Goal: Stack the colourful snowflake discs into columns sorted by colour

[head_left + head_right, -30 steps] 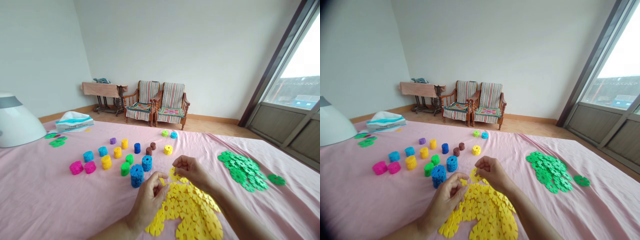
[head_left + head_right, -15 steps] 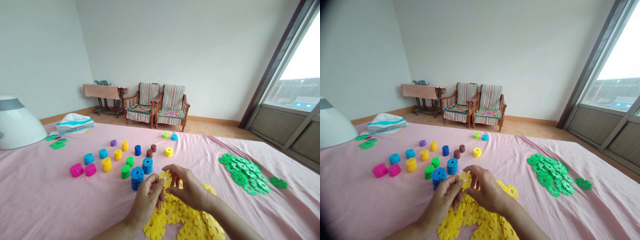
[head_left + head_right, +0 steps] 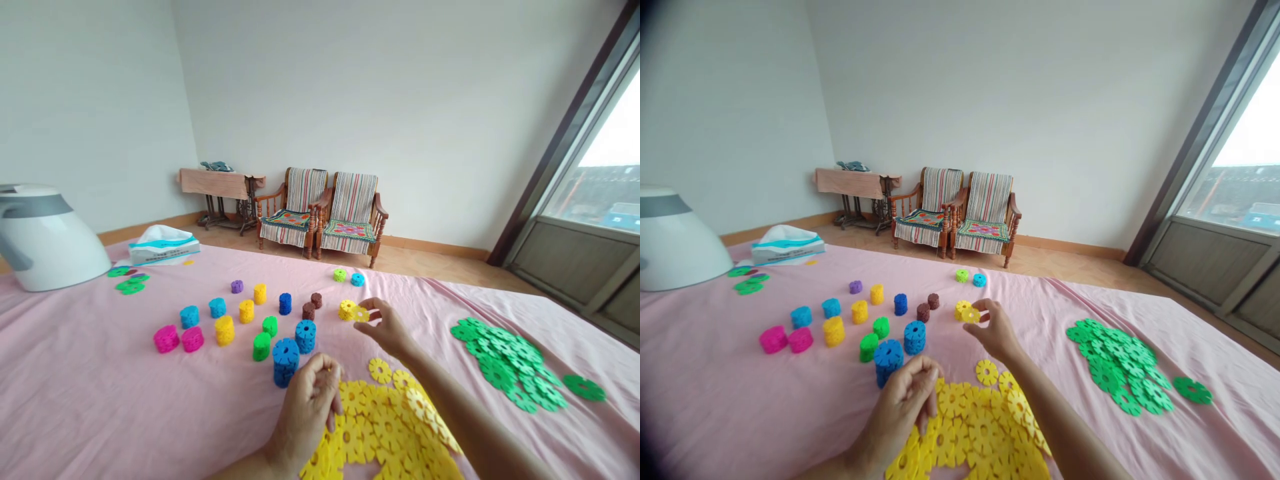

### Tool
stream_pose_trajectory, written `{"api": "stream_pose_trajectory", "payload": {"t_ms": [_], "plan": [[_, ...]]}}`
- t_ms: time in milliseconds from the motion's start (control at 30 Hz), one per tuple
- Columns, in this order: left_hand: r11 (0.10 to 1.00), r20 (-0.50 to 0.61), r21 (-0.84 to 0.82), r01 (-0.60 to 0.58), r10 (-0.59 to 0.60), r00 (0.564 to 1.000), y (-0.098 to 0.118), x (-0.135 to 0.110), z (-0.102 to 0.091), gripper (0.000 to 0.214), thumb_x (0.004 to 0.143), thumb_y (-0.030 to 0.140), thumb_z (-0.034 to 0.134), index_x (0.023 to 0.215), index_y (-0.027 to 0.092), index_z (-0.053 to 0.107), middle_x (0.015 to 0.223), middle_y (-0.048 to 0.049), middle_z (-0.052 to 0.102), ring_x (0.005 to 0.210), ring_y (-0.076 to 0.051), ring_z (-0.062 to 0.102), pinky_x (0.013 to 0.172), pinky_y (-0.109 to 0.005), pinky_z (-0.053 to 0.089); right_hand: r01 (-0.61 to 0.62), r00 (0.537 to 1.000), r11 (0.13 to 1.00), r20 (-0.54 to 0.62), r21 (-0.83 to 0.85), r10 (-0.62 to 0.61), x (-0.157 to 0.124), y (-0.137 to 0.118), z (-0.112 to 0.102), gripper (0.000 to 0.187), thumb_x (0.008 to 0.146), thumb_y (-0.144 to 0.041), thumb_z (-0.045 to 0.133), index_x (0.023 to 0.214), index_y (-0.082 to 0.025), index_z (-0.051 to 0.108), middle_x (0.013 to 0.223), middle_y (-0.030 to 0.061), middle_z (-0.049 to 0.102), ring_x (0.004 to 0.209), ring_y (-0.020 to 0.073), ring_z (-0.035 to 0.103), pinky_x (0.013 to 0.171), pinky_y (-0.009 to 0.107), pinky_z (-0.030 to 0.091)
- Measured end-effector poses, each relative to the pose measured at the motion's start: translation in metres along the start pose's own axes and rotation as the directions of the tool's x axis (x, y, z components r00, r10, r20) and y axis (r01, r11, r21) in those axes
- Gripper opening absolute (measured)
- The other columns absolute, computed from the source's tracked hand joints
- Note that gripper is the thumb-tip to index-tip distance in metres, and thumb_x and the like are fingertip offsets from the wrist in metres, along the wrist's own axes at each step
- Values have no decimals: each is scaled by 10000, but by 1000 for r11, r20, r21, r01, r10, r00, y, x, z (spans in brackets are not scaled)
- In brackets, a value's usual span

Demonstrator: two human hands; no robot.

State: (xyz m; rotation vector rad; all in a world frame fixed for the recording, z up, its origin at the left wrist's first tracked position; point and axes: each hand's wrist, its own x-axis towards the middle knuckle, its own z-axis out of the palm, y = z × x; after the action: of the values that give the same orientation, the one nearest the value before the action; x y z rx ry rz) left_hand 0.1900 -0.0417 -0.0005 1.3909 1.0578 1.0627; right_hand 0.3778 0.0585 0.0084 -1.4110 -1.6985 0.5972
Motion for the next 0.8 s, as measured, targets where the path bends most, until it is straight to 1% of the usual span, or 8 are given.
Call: {"api": "stream_pose_trajectory", "payload": {"t_ms": [33, 100, 267, 433, 700, 800], "plan": [[1000, -1, 0, 5, -5, 1000, 0, 0, 0, 379, 832, 547, 456, 771, 173, 467, 489, 59, 493, 333, -52, 399, 336, -139, 276, -10, 999, 1000, -31, -7, 10, 9, 6, 3, 349, 639, -311, 682, 938, -171, 570, 1011, 70, 577, 795, 163, 586, 687, 297, 486], [1000, -2, 3, 13, -13, 1000, 0, 0, 0, 370, 832, 538, 460, 771, 173, 469, 490, 59, 495, 333, -51, 403, 336, -136, 279, -41, 998, 999, -55, -21, 40, 24, 13, 9, 352, 638, -314, 684, 939, -167, 576, 1034, 83, 570, 827, 176, 585, 698, 306, 490], [1000, 6, 3, 15, -15, 1000, -2, 1, 0, 361, 841, 523, 448, 756, 172, 467, 483, 56, 490, 329, -50, 405, 325, -130, 278, -73, 997, 996, -29, -60, 71, 42, 17, 21, 363, 620, -292, 702, 940, -163, 590, 1031, 87, 570, 865, 190, 577, 724, 317, 485], [1000, 8, 5, 18, -18, 1000, -3, 1, 1, 347, 844, 508, 448, 743, 176, 452, 484, 53, 500, 328, -50, 407, 323, -131, 280, -81, 997, 994, -6, -74, 81, 47, 18, 26, 376, 613, -297, 705, 947, -158, 603, 1027, 87, 575, 846, 188, 577, 716, 315, 481], [1000, 17, 7, 15, -16, 1000, -6, 1, 1, 321, 856, 483, 442, 758, 178, 451, 491, 58, 495, 326, -47, 407, 324, -128, 275, -88, 995, 993, 35, -79, 91, 46, 18, 25, 356, 614, -287, 685, 930, -144, 603, 945, 79, 620, 818, 188, 591, 677, 296, 476], [1000, 16, 5, 13, -13, 1000, -6, 2, 1, 318, 853, 480, 447, 757, 177, 453, 487, 58, 494, 320, -47, 402, 318, -128, 269, -89, 995, 993, 35, -79, 92, 45, 19, 27, 356, 610, -292, 687, 924, -146, 605, 950, 82, 627, 817, 192, 596, 675, 301, 476]]}}
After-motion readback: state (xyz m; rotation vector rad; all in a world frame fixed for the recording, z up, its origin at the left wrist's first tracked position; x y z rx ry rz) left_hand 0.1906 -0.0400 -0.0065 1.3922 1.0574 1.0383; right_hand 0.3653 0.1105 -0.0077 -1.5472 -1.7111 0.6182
